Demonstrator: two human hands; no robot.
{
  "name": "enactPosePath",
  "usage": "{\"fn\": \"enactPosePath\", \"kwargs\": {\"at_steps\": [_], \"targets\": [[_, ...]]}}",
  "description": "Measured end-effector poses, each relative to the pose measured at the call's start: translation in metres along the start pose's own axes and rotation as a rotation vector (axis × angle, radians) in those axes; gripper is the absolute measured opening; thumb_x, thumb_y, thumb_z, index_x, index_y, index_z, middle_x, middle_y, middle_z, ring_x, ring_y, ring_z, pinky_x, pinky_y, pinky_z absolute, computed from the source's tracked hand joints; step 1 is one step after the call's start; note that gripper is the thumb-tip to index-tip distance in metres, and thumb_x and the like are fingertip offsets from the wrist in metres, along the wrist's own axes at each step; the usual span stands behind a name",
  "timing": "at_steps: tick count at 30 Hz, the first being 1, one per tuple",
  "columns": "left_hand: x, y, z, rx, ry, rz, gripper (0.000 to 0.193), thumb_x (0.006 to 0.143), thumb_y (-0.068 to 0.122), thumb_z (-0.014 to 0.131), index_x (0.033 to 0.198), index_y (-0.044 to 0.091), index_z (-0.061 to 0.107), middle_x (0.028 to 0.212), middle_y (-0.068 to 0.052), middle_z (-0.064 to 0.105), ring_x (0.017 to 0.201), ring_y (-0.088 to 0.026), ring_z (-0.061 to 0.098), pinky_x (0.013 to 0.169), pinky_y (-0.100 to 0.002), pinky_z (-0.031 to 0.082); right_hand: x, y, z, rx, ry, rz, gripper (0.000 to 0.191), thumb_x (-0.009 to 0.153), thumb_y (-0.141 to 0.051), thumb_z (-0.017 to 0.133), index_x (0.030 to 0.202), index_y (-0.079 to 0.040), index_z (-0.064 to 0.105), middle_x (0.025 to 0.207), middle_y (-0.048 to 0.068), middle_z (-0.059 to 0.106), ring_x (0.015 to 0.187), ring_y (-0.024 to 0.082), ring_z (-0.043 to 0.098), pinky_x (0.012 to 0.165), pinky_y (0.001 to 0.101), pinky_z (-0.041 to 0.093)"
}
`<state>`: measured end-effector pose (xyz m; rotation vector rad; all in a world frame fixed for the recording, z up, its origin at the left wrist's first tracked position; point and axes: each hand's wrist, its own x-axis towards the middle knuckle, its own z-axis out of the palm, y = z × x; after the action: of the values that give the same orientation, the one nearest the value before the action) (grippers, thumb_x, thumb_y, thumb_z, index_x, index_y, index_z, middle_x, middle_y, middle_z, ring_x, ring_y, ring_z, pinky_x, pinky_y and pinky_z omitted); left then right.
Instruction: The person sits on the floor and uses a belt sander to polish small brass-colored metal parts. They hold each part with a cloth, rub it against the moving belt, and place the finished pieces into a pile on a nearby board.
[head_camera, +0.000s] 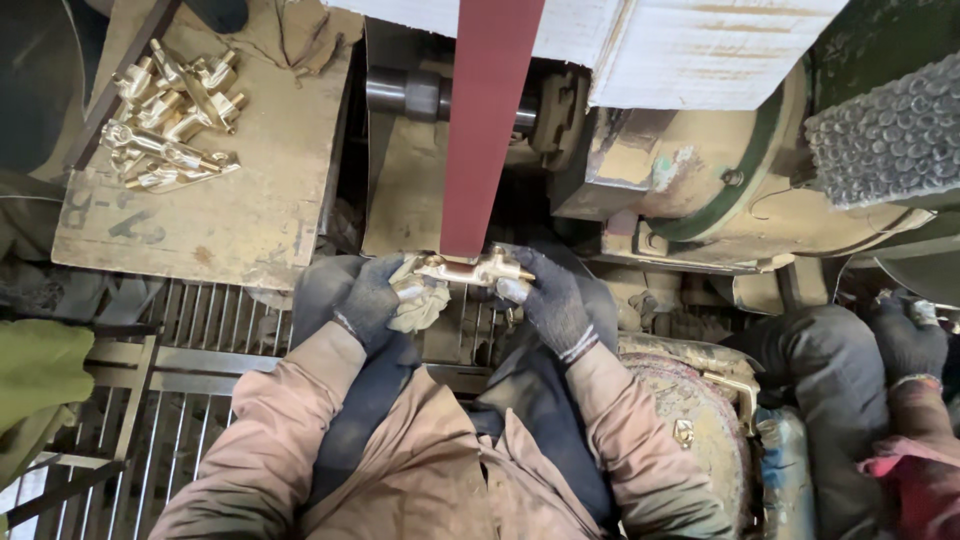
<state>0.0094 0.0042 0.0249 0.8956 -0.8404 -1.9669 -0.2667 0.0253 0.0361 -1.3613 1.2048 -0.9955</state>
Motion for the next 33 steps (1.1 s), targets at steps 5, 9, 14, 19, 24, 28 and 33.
{"fn": "enactPosePath", "kwargs": {"at_steps": [5, 9, 14, 19, 24, 28, 33], "targets": [[0.013, -0.003, 0.0, 0.115, 0.092, 0.071, 0.028, 0.089, -0.005, 0.064, 0.117, -0.007, 0.066, 0.1, -0.011, 0.071, 0.087, -0.016, 0.069, 0.077, -0.029, 0.058, 0.025, -0.005, 0.002, 0.227, -0.037, 0.161, 0.037, 0.095, -0.007, 0.067, 0.129, 0.004, 0.061, 0.105, 0.009, 0.073, 0.085, 0.014, 0.072, 0.069, 0.0298, 0.064], [0.02, 0.001, 0.005, 0.143, 0.139, 0.049, 0.023, 0.089, -0.003, 0.063, 0.111, -0.006, 0.068, 0.097, -0.011, 0.073, 0.085, -0.016, 0.071, 0.075, -0.028, 0.058, 0.03, -0.01, 0.008, 0.23, -0.021, 0.224, 0.033, 0.097, -0.009, 0.065, 0.127, 0.005, 0.063, 0.09, 0.011, 0.073, 0.072, 0.016, 0.072, 0.062, 0.03, 0.062], [0.025, 0.007, 0.012, 0.051, 0.173, -0.006, 0.019, 0.091, -0.002, 0.063, 0.11, -0.004, 0.067, 0.095, -0.009, 0.072, 0.083, -0.016, 0.07, 0.073, -0.029, 0.059, 0.034, -0.016, 0.014, 0.255, 0.036, 0.34, 0.029, 0.098, -0.015, 0.063, 0.12, 0.004, 0.065, 0.079, 0.011, 0.072, 0.062, 0.017, 0.07, 0.052, 0.0301, 0.059], [0.027, 0.004, 0.01, 0.051, 0.207, 0.007, 0.022, 0.09, -0.002, 0.059, 0.11, -0.004, 0.068, 0.097, -0.009, 0.073, 0.083, -0.014, 0.069, 0.072, -0.027, 0.058, 0.039, -0.018, 0.016, 0.322, 0.065, 0.473, 0.028, 0.098, -0.02, 0.064, 0.109, 0.004, 0.067, 0.071, 0.013, 0.07, 0.054, 0.019, 0.066, 0.045, 0.0316, 0.054], [0.015, 0.003, 0.004, 0.073, 0.188, -0.012, 0.02, 0.093, -0.001, 0.057, 0.109, -0.005, 0.068, 0.094, -0.011, 0.071, 0.08, -0.017, 0.068, 0.067, -0.03, 0.056, 0.027, -0.017, 0.019, 0.234, 0.075, 0.397, 0.032, 0.096, -0.018, 0.068, 0.114, 0.009, 0.069, 0.076, 0.011, 0.071, 0.057, 0.018, 0.066, 0.049, 0.0288, 0.052], [-0.004, 0.01, -0.001, -0.015, 0.019, -0.02, 0.025, 0.09, 0.002, 0.063, 0.115, -0.003, 0.066, 0.097, -0.01, 0.071, 0.085, -0.018, 0.07, 0.073, -0.03, 0.058, -0.013, -0.026, 0.019, 0.386, -0.097, 0.362, 0.041, 0.089, -0.012, 0.071, 0.123, 0.008, 0.062, 0.103, 0.009, 0.077, 0.089, 0.015, 0.075, 0.074, 0.0271, 0.063], [-0.027, 0.01, 0.006, 0.125, -0.162, 0.023, 0.041, 0.086, 0.006, 0.072, 0.125, -0.004, 0.067, 0.105, -0.007, 0.071, 0.092, -0.013, 0.067, 0.077, -0.024, 0.053, -0.062, -0.042, 0.018, 0.469, -0.377, 0.482, 0.053, 0.085, -0.007, 0.077, 0.134, 0.003, 0.059, 0.109, 0.007, 0.073, 0.096, 0.015, 0.07, 0.086, 0.0276, 0.058]]}}
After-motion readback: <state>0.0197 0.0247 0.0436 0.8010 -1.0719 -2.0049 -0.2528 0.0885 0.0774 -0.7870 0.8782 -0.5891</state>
